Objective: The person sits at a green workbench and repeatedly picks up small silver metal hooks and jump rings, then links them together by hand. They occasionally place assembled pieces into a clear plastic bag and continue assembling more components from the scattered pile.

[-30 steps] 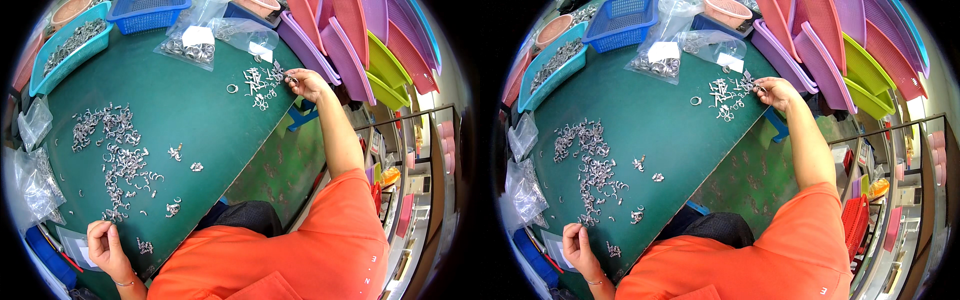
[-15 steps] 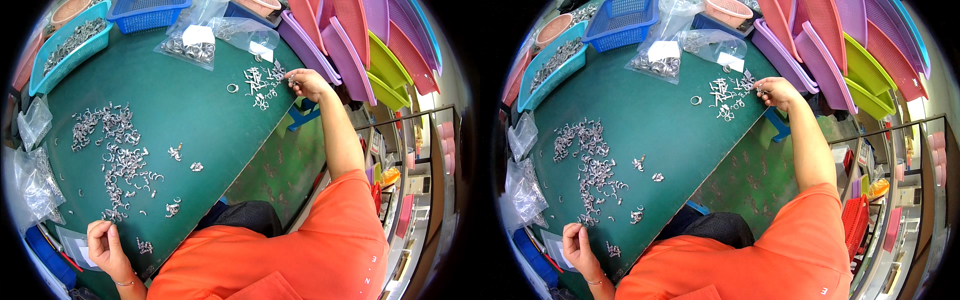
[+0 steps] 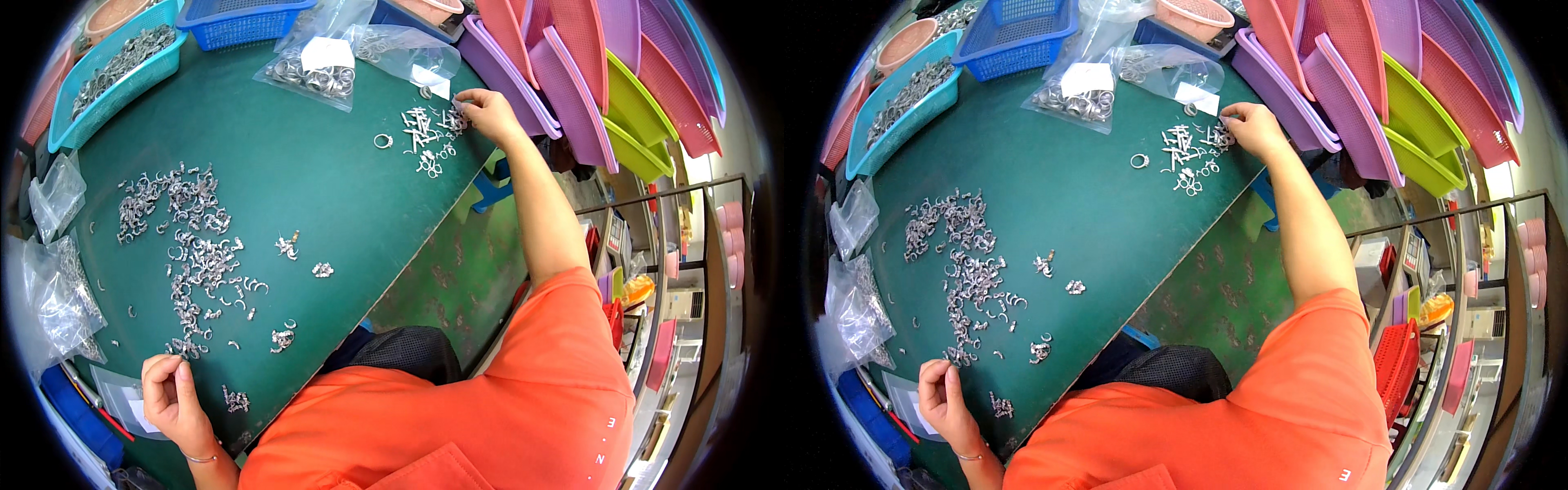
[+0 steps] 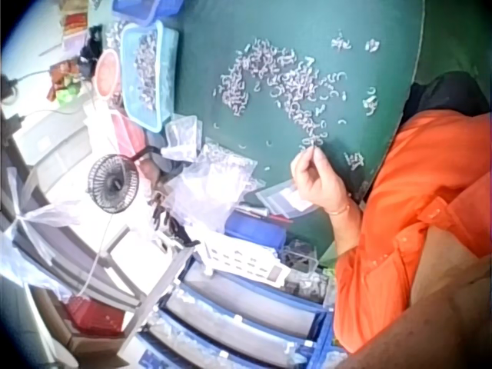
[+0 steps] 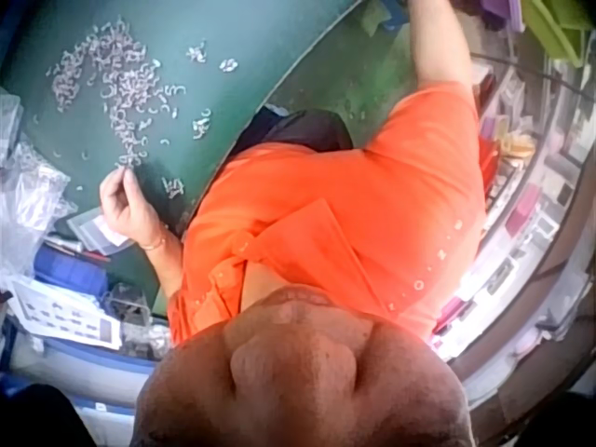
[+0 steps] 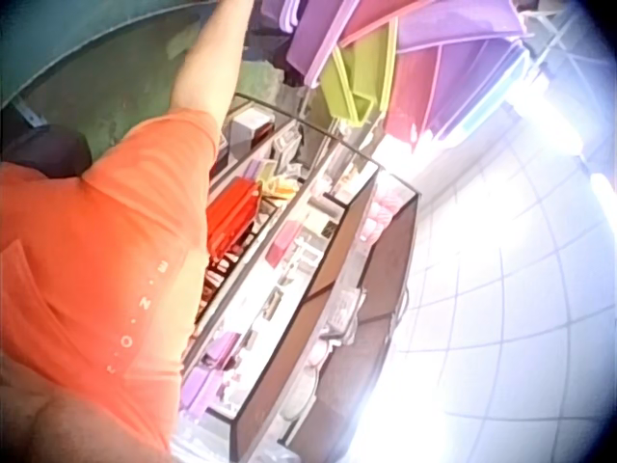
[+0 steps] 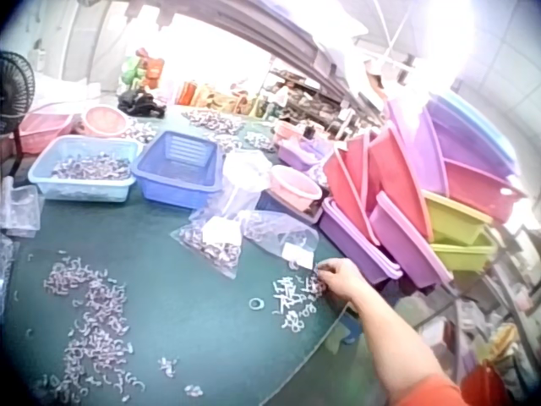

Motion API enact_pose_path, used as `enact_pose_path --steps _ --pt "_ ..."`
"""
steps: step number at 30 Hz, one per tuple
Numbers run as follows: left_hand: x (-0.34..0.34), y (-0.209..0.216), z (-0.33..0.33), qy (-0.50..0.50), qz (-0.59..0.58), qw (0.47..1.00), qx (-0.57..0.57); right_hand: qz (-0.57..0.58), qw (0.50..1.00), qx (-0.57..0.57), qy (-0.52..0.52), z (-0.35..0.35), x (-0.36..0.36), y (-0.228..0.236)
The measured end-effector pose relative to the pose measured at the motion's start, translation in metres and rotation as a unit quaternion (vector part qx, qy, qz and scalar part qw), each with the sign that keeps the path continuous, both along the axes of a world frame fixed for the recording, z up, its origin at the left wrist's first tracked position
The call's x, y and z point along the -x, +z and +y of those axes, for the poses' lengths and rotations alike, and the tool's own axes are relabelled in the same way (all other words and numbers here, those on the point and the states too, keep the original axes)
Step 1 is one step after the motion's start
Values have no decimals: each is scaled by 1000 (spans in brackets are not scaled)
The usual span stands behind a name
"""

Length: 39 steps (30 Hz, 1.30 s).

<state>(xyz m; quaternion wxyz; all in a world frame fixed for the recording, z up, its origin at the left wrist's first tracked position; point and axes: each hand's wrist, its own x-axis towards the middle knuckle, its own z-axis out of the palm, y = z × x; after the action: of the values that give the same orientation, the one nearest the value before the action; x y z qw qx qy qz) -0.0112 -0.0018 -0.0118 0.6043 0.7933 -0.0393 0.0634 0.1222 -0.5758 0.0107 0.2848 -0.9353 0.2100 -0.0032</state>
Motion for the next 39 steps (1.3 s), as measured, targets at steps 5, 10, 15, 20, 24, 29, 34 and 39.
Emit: enact_pose_path --steps 5,10,15,20,24,29,34,39 --pt "1 -2 1 2 2 1000 3 21 995 94 29 5 -1 -1" --pt "2 0 1 3 7 1000 4 -82 995 9 -47 -11 7 12" --pt "1 2 0 -2 5 1000 -3 23 998 -32 -52 -7 14 21" --pt "0 0 1 -3 9 1000 9 -10 996 73 -55 -22 11 -7" --pt "1 0 1 4 4 1000 4 12 997 -33 -74 -10 9 -4" --pt "1 1 0 2 10 1000 3 -29 999 -45 5 19 10 11" --pt "1 1 0 -2 6 1000 3 42 992 92 70 23 2 13" --pt "2 2 1 -4 2 1000 9 -15 960 -261 -103 32 -3 30"
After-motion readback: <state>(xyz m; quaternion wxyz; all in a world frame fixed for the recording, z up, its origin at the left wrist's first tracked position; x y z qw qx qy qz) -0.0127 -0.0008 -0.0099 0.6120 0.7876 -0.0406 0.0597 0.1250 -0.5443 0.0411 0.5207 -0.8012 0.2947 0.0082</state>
